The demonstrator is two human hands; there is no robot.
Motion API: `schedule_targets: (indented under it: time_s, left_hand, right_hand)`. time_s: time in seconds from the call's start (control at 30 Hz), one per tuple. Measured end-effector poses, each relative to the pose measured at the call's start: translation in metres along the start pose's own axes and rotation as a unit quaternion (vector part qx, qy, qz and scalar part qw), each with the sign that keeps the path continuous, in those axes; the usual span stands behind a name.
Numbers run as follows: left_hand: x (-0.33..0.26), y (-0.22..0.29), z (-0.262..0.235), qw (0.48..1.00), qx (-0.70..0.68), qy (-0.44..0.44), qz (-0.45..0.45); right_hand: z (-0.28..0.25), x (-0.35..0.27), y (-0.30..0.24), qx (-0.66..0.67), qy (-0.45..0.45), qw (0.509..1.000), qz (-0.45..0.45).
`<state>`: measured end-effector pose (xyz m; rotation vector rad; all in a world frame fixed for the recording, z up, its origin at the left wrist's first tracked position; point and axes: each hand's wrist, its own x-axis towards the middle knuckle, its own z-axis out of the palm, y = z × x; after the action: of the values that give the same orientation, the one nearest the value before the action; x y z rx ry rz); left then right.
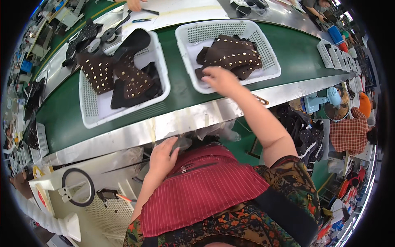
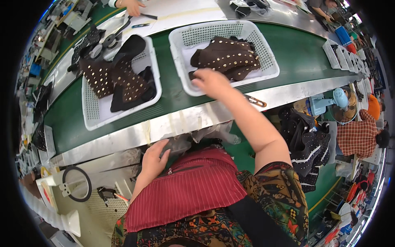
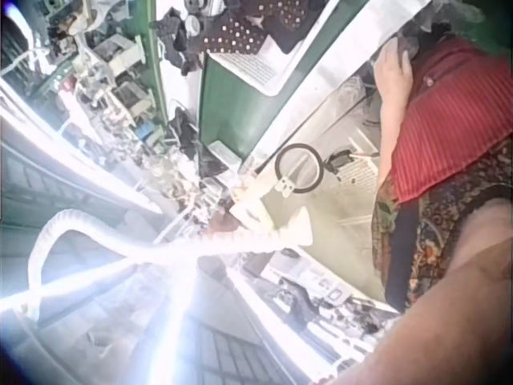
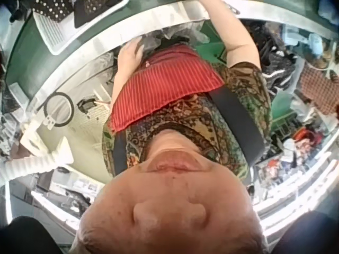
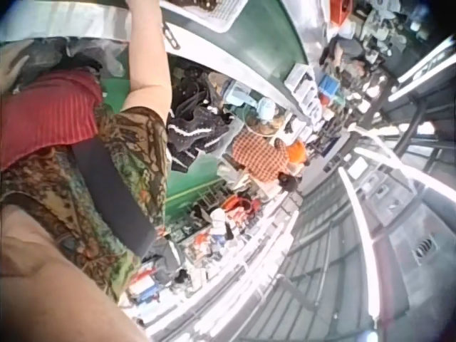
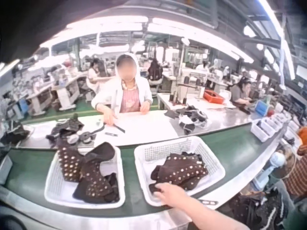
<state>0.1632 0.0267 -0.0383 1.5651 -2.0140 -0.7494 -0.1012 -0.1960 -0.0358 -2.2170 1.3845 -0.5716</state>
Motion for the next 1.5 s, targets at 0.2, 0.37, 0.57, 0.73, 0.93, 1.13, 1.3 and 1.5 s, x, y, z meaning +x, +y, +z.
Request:
schedule_targets:
  time_s: [0.2,0.37,0.57,0.73,0.93,1.13,1.3,1.5]
  left_hand:
    - [-0.060,-0.008,-0.020,0.995,-0.037,0.029,-0.084]
    - [-0.079,0.008,-0.009,0.981,-0.059,0.063,-0.174]
    - [-0.074,0.033,0.006,0.968,-0.068,0.121,-0.210]
    - [-0.050,0.050,-0.002,0.954,-0.104,0.206,-0.192]
    - [-0.002,0.096,-0.067,0.934,-0.102,0.339,-0.052]
    - [-0.027,0.129,-0.106,0.963,-0.149,0.207,0.084]
    - [-0.094,0.158,-0.082,0.828,-0.482,0.273,-0.090]
    - [-0.150,0.184,-0.068,0.774,-0.479,0.404,-0.090]
  right_hand:
    - [-0.005,0.023,0.012,-0.326,-0.030,0.940,-0.093]
    - [0.013,0.045,0.018,-0.406,-0.167,0.885,-0.154]
    - [-0.010,0.056,0.015,-0.354,-0.036,0.933,-0.053]
    - [-0.148,0.026,-0.053,-0.015,0.194,0.978,-0.082]
    - [-0.195,-0.030,-0.097,0.496,0.014,0.829,-0.258]
    - [-0.118,-0.047,-0.162,0.509,-0.212,0.752,-0.362]
    - [-0.072,-0.057,-0.206,0.556,-0.269,0.722,-0.312]
    - [-0.024,-0.105,-0.266,0.538,-0.504,0.630,-0.246]
